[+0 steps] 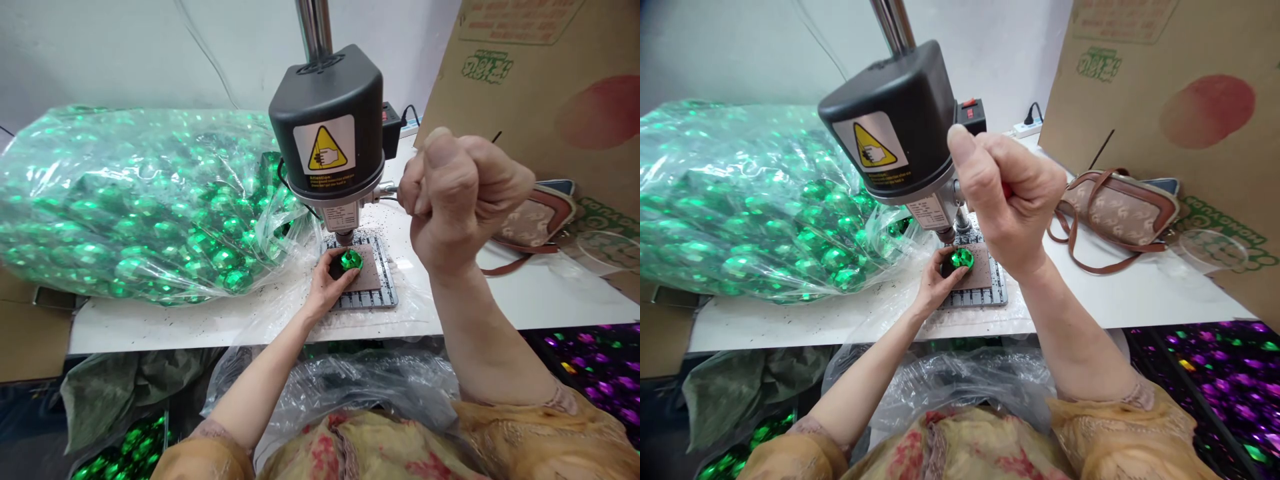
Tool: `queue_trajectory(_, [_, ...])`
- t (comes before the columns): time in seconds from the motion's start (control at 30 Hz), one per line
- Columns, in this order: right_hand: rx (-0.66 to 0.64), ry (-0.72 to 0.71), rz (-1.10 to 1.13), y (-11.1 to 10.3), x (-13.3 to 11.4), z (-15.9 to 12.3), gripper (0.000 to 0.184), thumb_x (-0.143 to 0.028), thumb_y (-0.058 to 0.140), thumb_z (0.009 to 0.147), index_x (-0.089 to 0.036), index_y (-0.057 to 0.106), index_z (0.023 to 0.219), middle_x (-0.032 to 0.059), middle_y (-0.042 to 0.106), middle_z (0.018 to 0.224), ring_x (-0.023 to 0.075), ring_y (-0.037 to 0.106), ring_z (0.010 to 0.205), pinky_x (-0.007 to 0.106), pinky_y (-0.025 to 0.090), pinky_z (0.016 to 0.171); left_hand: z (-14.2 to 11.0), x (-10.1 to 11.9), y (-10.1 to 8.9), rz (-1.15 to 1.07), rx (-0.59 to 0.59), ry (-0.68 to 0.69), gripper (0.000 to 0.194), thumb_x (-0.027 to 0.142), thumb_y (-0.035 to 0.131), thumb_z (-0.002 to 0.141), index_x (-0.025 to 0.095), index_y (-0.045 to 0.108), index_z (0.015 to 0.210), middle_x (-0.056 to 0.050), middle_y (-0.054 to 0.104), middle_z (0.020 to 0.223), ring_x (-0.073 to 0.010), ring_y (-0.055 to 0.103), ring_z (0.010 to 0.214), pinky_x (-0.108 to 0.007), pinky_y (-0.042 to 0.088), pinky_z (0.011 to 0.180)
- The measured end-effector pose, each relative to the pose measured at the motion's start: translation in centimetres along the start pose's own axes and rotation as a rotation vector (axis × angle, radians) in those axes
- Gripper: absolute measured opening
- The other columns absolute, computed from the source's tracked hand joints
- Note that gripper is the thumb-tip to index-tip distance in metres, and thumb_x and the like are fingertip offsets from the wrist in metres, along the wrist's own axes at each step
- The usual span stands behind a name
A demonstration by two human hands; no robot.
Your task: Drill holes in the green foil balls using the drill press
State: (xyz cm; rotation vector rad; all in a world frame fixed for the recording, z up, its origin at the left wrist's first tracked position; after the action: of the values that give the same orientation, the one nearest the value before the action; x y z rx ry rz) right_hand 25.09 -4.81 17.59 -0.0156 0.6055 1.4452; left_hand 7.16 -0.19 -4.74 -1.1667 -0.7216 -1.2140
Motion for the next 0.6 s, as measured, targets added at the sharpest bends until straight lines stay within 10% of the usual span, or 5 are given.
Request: queue_trajectory(0.6, [0.055,-0.173,0.020,-1.2,0.0,-2.5,0.055,-0.022,0.058,0.085,-0.015,0.014,0.053,-0.0035,0.022,0.044,0.0039,0.022,0.040,0.028,0.019,0.044,-0.2,0.0,-0.1,0.037,0.014,0.018,0.048,0.045,0.075,0.083,0.021,0.059,0.121,-0.009,0.065,0.119,-0.0241,0.061,0.111,-0.040,0.049,0.099])
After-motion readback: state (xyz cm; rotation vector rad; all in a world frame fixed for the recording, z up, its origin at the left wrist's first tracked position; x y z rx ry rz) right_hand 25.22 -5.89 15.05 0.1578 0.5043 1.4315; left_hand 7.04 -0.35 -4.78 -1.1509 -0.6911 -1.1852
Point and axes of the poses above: each hand's wrist, its own z-axis towards the middle knuckle, its own y-axis out of the palm, x = y × z, the point moved 9 cm from there along z, towards the middle knuckle
